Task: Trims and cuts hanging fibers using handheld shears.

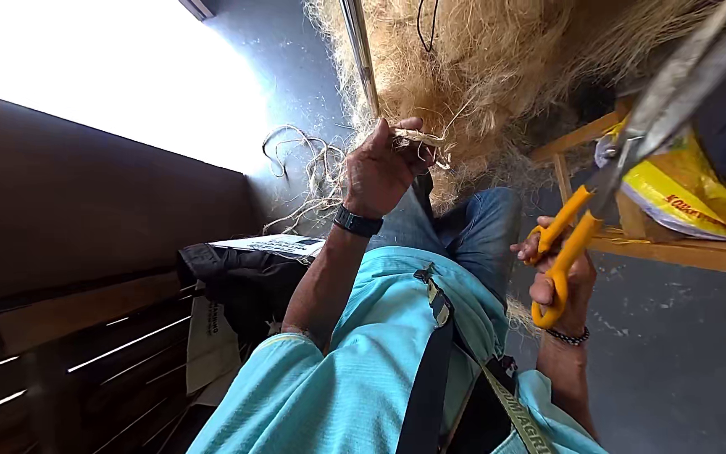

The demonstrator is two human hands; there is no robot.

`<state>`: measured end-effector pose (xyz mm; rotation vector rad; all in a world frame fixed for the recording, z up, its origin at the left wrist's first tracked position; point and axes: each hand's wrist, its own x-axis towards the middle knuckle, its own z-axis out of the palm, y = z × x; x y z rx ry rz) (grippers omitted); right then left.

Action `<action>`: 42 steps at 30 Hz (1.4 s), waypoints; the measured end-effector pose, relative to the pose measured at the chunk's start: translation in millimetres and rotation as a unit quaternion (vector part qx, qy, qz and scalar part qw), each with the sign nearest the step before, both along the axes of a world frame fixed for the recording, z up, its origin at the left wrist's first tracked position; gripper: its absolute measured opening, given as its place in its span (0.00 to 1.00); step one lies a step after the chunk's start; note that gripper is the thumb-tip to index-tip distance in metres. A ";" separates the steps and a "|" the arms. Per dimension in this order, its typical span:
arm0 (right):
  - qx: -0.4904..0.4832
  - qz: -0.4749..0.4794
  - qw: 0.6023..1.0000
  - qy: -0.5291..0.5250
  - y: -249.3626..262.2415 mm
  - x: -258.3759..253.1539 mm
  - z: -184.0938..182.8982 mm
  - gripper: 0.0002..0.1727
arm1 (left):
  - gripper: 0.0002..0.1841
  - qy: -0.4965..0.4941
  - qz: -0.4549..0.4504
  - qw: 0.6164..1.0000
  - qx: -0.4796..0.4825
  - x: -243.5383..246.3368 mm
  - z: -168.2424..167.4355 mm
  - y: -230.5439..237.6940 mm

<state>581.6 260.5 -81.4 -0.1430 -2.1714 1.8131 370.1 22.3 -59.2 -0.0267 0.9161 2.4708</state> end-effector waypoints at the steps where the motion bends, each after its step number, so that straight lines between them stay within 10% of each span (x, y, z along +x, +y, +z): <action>1: 0.021 -0.010 1.000 -0.012 0.5 0.4 -2.0 0.64 | 0.35 -0.007 0.002 1.000 0.008 -1.3 -2.2 2.0; 10: 0.244 -0.040 0.966 -0.074 -0.3 18.7 -23.2 0.59 | 0.34 -0.053 0.011 0.998 0.035 -9.0 -1.0 14.8; 18: 0.068 0.096 0.983 -0.140 2.7 22.7 -19.0 0.71 | 0.33 -0.034 0.008 0.997 0.070 -18.6 -5.9 17.9; 30: 0.053 0.112 0.983 -0.135 1.9 24.0 -14.1 0.70 | 0.34 -0.046 0.003 0.991 0.122 -22.1 -2.5 12.7; 42: 0.047 0.065 0.993 0.082 -0.3 -40.9 29.7 0.59 | 0.34 -0.011 -0.194 0.977 0.093 20.1 -3.7 27.9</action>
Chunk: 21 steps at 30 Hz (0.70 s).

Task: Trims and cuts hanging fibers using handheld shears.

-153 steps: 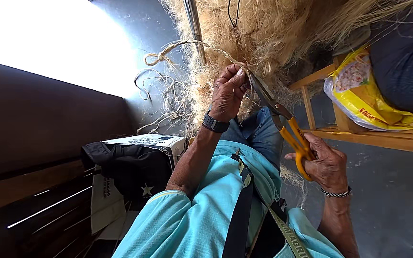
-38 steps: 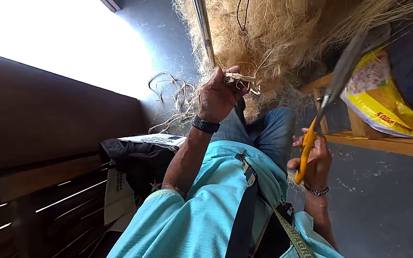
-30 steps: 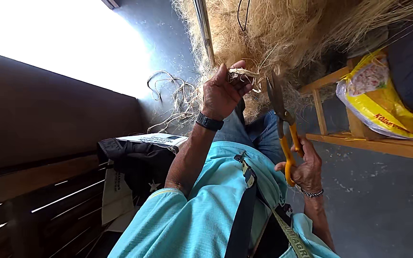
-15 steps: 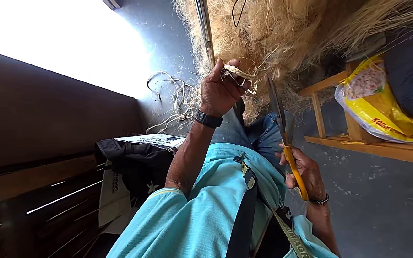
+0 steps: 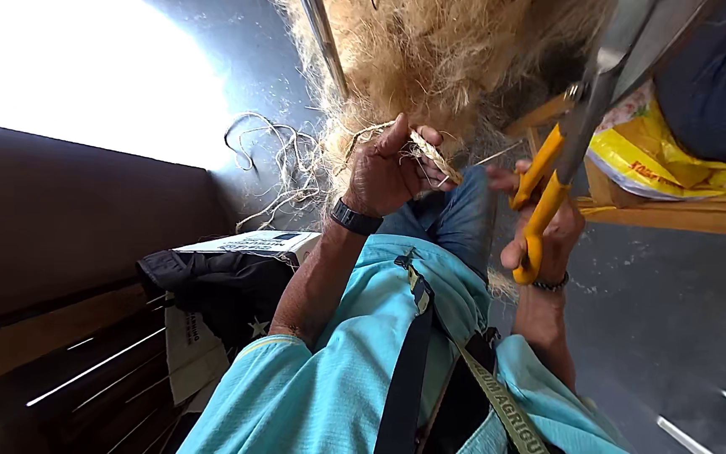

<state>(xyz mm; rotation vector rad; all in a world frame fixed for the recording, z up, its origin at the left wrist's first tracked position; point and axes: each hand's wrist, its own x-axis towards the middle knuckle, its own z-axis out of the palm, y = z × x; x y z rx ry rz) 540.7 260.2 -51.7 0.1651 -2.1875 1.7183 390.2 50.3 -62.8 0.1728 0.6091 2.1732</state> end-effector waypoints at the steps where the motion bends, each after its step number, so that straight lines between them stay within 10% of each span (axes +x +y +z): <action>1: -0.006 0.009 1.000 0.015 0.5 -6.0 2.5 0.60 | 0.34 -0.009 -0.021 1.000 0.007 6.1 -0.4 2.4; 13: -0.134 0.095 0.986 -0.012 -22.8 -26.1 -24.2 0.59 | 0.34 -0.051 -0.027 0.998 0.016 14.7 -7.0 4.5; 21: -0.203 0.107 0.971 -0.071 -17.1 -9.2 -29.7 0.54 | 0.13 0.036 0.086 0.986 -0.141 -21.1 -25.1 -13.7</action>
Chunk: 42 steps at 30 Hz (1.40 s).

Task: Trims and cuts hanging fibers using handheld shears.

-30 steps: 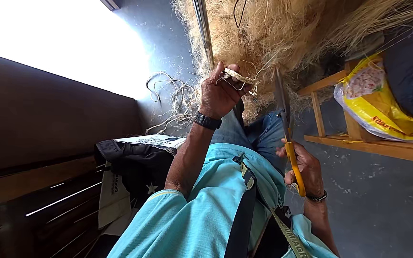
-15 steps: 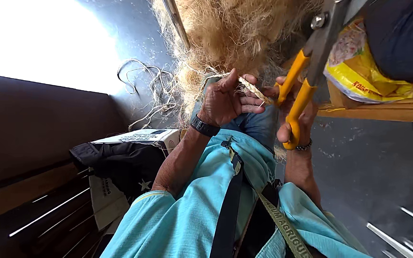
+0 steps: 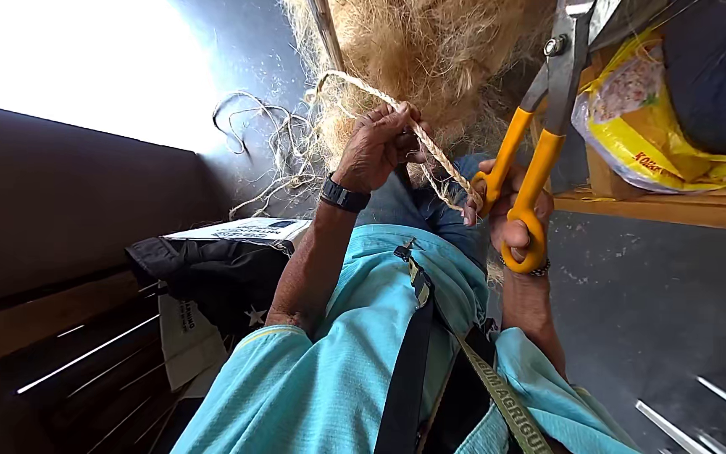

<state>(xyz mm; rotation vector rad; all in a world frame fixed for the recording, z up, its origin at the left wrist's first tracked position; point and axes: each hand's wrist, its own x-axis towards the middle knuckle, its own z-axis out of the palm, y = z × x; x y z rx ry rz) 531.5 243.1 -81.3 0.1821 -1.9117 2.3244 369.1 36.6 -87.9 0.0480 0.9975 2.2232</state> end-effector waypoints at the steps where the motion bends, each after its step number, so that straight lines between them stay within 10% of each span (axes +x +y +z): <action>1: -0.007 -0.005 1.000 -0.007 -0.2 2.2 0.1 0.54 | 0.13 -0.005 0.005 1.000 -0.004 -4.8 -2.8 -0.4; 15: -0.101 -0.023 0.993 -0.048 -5.6 10.4 -14.5 0.44 | 0.17 0.017 0.055 0.997 -0.047 -54.2 -14.9 -15.6; 29: -0.188 -0.001 0.980 -0.060 -17.4 -5.1 -23.2 0.37 | 0.18 0.016 -0.047 0.975 0.214 17.5 -23.2 23.6; 42: -0.169 -0.063 0.979 -0.096 -36.2 -11.8 -24.1 0.32 | 0.16 0.135 -0.007 0.990 0.045 46.7 -15.3 25.9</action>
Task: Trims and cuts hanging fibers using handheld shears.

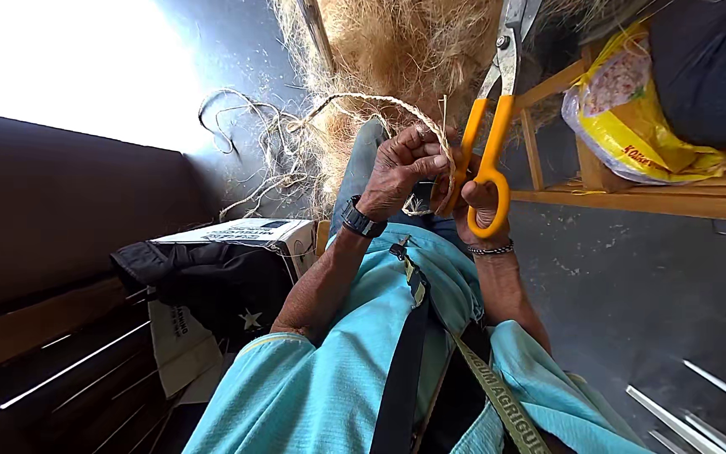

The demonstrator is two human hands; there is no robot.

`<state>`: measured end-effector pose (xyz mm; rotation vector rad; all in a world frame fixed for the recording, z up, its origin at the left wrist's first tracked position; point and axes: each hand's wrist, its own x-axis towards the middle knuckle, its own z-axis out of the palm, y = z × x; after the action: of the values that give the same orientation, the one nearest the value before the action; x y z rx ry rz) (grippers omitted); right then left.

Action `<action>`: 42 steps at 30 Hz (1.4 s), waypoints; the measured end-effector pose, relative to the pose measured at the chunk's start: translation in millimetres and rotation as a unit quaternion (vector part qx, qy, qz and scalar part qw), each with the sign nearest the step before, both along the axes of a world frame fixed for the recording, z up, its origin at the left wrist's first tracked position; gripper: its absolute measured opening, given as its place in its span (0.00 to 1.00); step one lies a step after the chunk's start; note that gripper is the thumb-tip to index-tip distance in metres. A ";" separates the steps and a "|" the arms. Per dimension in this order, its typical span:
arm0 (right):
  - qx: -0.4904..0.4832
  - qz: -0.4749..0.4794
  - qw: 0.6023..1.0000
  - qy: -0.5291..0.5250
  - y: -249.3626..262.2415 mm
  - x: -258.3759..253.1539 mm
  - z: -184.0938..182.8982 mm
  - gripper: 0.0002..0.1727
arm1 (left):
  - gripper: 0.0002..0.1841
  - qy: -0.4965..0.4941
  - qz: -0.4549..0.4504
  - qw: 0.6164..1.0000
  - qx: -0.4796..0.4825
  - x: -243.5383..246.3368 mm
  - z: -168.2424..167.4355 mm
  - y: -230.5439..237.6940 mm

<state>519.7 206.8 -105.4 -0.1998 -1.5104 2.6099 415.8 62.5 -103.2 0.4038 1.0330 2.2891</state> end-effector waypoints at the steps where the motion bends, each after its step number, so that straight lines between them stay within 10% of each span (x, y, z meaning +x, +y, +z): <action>1: 0.001 -0.011 1.000 -0.001 -1.2 -1.4 -1.4 0.31 | 0.17 0.007 0.008 1.000 -0.006 1.4 1.0 0.6; 25: 0.138 -0.018 0.989 -0.055 35.5 15.5 -10.7 0.42 | 0.16 -0.204 0.062 0.964 0.159 -29.5 -5.6 -23.1; 42: 0.367 -0.032 0.925 -0.087 20.2 64.7 -32.0 0.58 | 0.18 -0.191 0.187 0.962 0.060 -59.7 12.7 -15.7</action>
<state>584.4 227.1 -137.4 -0.3925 -2.3597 1.8326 356.1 46.8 -90.5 -0.2072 0.8272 2.6293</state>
